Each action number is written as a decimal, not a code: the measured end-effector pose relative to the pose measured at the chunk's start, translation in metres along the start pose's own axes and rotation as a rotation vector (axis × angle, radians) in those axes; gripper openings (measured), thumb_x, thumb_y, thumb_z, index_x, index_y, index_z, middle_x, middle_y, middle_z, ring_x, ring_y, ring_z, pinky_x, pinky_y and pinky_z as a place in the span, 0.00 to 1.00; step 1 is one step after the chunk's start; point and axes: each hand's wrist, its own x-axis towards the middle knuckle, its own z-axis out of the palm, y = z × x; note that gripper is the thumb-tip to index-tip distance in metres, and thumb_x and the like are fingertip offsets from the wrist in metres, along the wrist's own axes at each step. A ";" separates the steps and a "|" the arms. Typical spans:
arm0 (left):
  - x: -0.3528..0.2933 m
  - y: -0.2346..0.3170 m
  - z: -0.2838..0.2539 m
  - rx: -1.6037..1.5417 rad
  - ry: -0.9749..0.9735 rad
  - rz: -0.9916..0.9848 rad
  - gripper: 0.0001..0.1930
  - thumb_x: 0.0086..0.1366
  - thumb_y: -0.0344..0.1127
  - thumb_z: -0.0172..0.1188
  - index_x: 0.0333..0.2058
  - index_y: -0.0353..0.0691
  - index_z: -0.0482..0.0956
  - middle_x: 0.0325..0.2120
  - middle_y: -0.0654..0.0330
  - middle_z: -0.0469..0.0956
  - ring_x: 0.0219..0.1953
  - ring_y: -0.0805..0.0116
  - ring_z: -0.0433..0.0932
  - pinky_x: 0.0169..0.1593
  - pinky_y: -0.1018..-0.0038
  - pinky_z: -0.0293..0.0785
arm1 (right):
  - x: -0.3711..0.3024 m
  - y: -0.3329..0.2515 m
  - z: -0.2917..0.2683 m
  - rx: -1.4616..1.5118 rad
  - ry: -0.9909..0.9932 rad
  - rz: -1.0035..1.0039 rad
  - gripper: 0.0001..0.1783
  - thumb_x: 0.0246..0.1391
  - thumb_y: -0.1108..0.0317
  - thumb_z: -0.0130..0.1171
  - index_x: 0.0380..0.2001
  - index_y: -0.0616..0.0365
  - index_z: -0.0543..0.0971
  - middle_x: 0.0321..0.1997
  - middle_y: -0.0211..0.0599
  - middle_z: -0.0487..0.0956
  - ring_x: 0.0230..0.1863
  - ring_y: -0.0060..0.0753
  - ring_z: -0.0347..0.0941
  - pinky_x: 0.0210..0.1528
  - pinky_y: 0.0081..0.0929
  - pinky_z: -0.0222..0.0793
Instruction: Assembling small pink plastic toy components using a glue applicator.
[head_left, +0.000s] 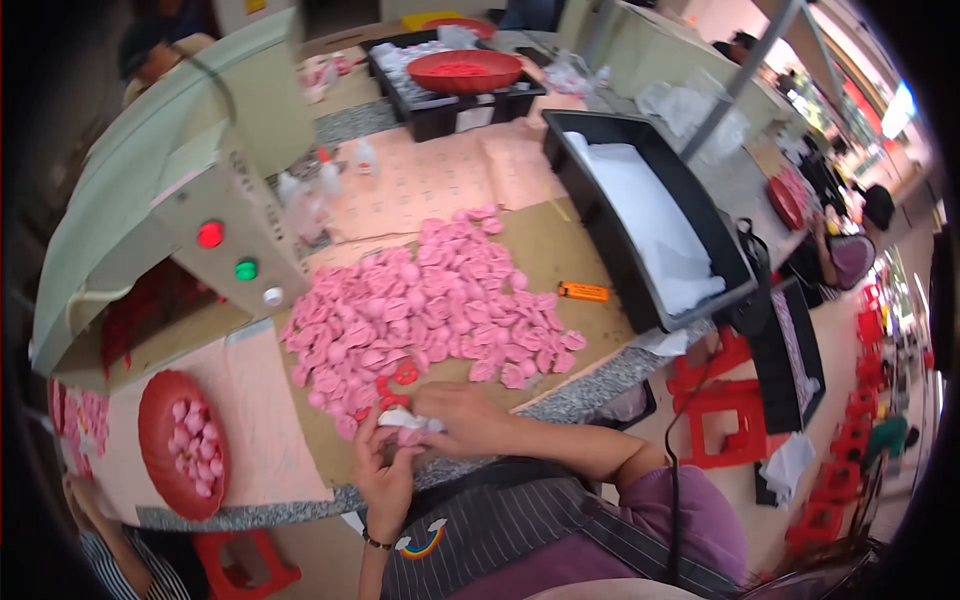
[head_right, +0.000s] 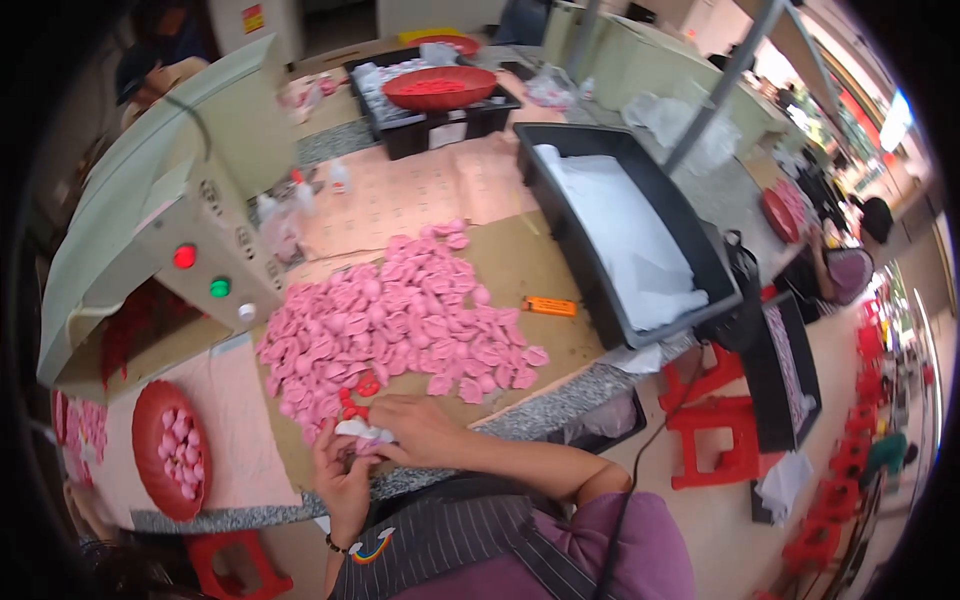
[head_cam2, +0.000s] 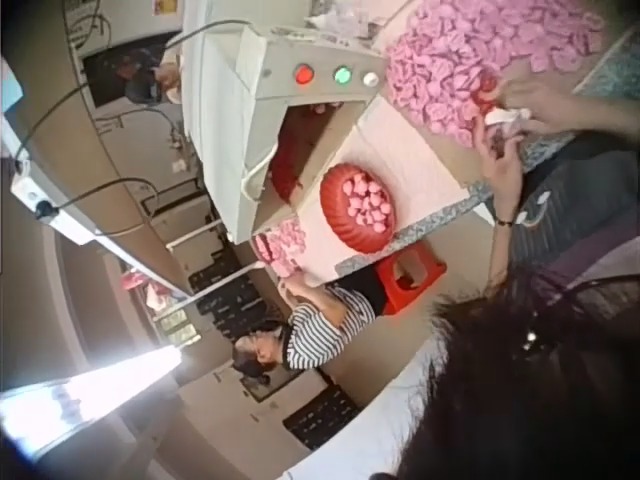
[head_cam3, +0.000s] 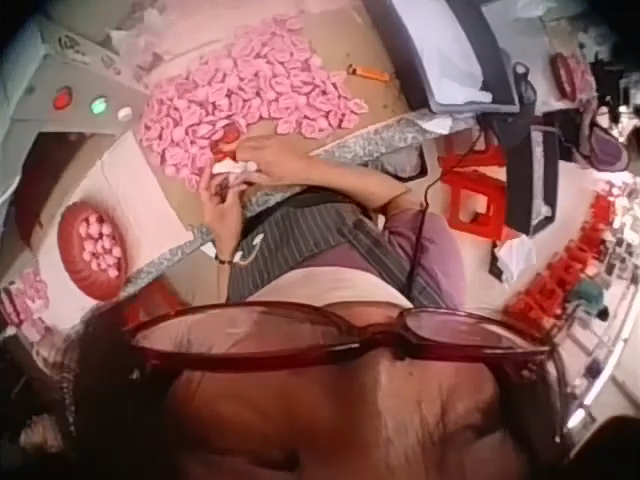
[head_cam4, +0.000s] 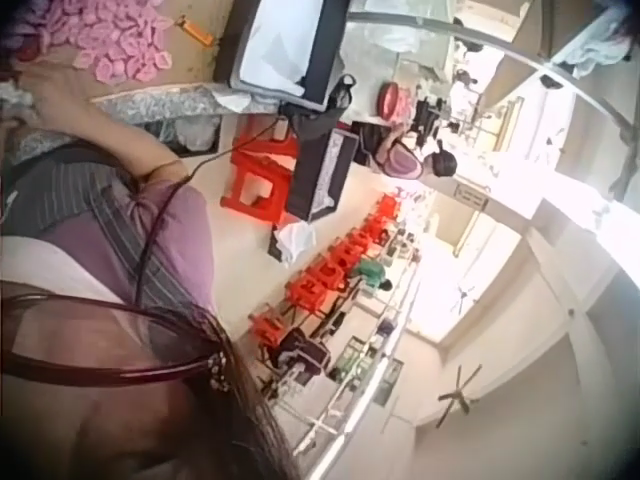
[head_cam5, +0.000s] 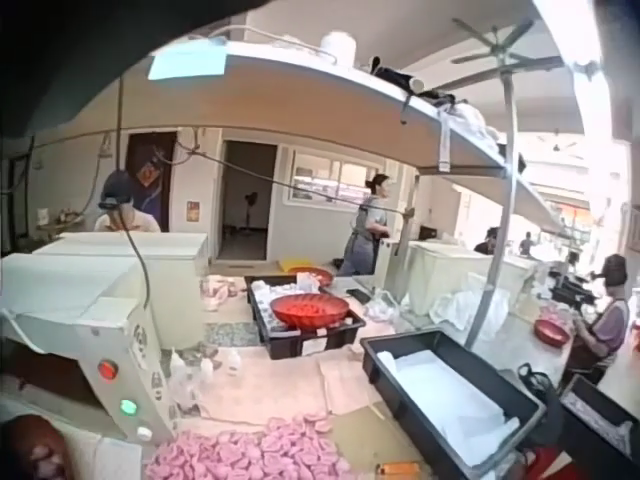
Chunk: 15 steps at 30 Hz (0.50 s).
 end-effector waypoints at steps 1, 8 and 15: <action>-0.005 -0.001 0.001 -0.016 0.015 -0.022 0.31 0.53 0.13 0.51 0.57 0.32 0.56 0.41 0.54 0.72 0.42 0.70 0.73 0.44 0.78 0.72 | 0.000 0.000 -0.004 0.020 -0.105 -0.078 0.13 0.42 0.66 0.61 0.28 0.62 0.70 0.27 0.41 0.70 0.30 0.46 0.70 0.31 0.35 0.66; -0.004 0.010 -0.002 0.307 -0.049 0.133 0.27 0.51 0.14 0.52 0.52 0.31 0.59 0.43 0.54 0.70 0.45 0.68 0.71 0.50 0.75 0.67 | -0.006 0.006 -0.006 0.043 -0.309 -0.108 0.13 0.41 0.65 0.59 0.27 0.60 0.69 0.28 0.41 0.71 0.32 0.47 0.71 0.31 0.39 0.66; 0.014 0.001 0.011 0.431 -0.036 0.238 0.18 0.46 0.23 0.63 0.39 0.37 0.75 0.45 0.58 0.71 0.51 0.58 0.67 0.57 0.66 0.59 | -0.017 0.027 -0.008 0.000 -0.041 -0.227 0.11 0.37 0.68 0.61 0.21 0.59 0.69 0.23 0.39 0.69 0.26 0.44 0.68 0.27 0.37 0.63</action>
